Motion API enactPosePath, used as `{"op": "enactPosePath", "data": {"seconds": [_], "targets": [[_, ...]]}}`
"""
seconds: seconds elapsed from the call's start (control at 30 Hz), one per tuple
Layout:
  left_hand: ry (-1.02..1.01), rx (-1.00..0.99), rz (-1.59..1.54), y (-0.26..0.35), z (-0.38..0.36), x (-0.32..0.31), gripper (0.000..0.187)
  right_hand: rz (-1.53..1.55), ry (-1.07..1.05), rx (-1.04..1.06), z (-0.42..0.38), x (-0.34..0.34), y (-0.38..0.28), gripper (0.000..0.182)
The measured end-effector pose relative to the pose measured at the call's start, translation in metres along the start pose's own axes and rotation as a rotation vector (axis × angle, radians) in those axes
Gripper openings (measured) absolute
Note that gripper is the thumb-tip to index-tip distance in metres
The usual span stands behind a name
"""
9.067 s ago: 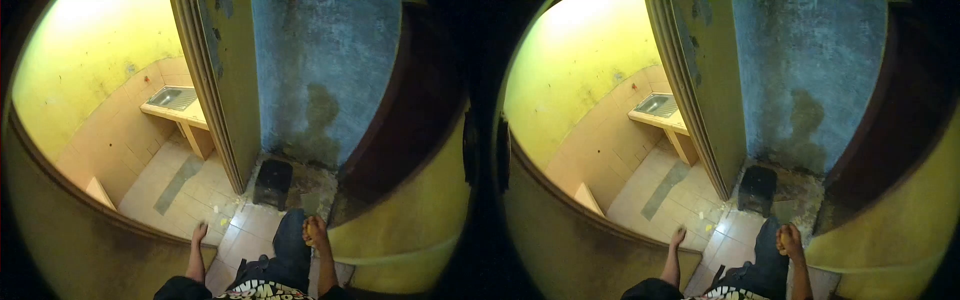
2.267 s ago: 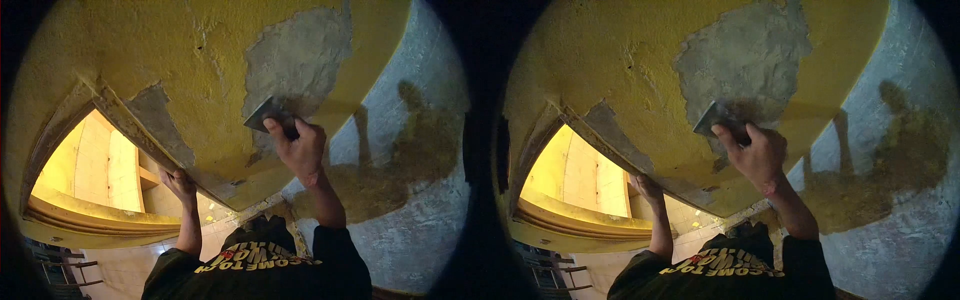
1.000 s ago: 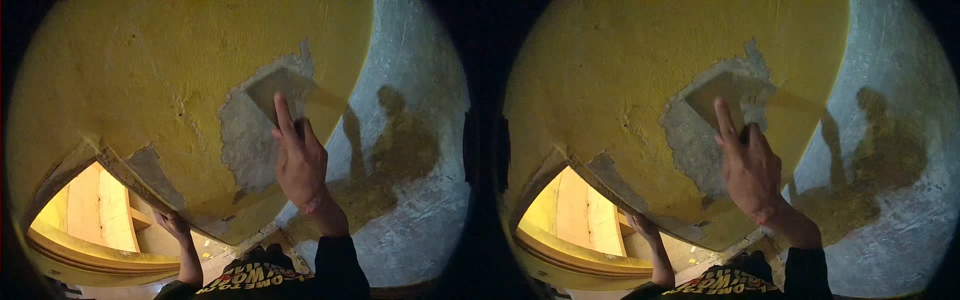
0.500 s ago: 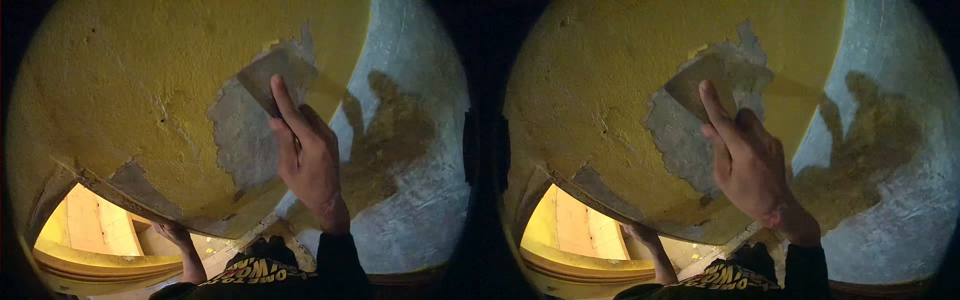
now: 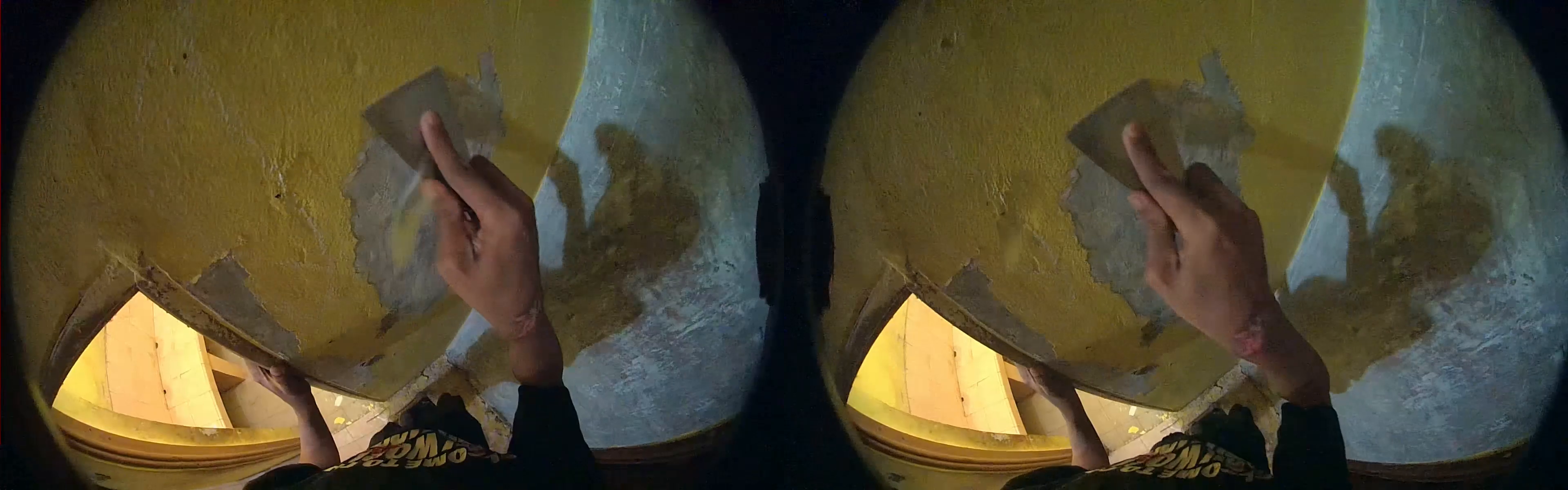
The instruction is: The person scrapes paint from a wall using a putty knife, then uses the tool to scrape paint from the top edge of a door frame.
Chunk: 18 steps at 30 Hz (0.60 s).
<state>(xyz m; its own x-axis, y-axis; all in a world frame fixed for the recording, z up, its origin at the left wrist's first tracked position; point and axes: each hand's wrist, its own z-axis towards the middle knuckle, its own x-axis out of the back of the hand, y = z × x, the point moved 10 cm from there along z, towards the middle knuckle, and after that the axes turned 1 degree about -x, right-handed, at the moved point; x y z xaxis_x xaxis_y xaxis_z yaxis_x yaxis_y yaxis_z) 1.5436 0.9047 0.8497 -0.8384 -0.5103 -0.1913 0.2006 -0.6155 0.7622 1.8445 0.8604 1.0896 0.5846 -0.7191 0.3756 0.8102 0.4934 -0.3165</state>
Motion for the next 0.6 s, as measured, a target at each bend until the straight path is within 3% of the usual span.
{"op": "enactPosePath", "data": {"seconds": [0.03,0.33,0.47,0.6], "targets": [[0.047,0.019,-0.023,0.001,0.001,0.002,0.09,0.003,-0.004,-0.014,0.001,-0.001,0.001,0.048],[-0.028,0.137,0.038,-0.017,-0.004,0.008,0.096,-0.025,-0.057,-0.054,-0.013,-0.001,0.004,0.045],[0.053,0.055,-0.021,-0.007,0.002,0.003,0.094,-0.017,-0.025,-0.029,-0.009,-0.006,0.004,0.046],[-0.017,-0.004,-0.017,0.0,-0.003,0.001,0.084,-0.069,-0.05,-0.013,-0.01,-0.007,0.003,0.046]]}}
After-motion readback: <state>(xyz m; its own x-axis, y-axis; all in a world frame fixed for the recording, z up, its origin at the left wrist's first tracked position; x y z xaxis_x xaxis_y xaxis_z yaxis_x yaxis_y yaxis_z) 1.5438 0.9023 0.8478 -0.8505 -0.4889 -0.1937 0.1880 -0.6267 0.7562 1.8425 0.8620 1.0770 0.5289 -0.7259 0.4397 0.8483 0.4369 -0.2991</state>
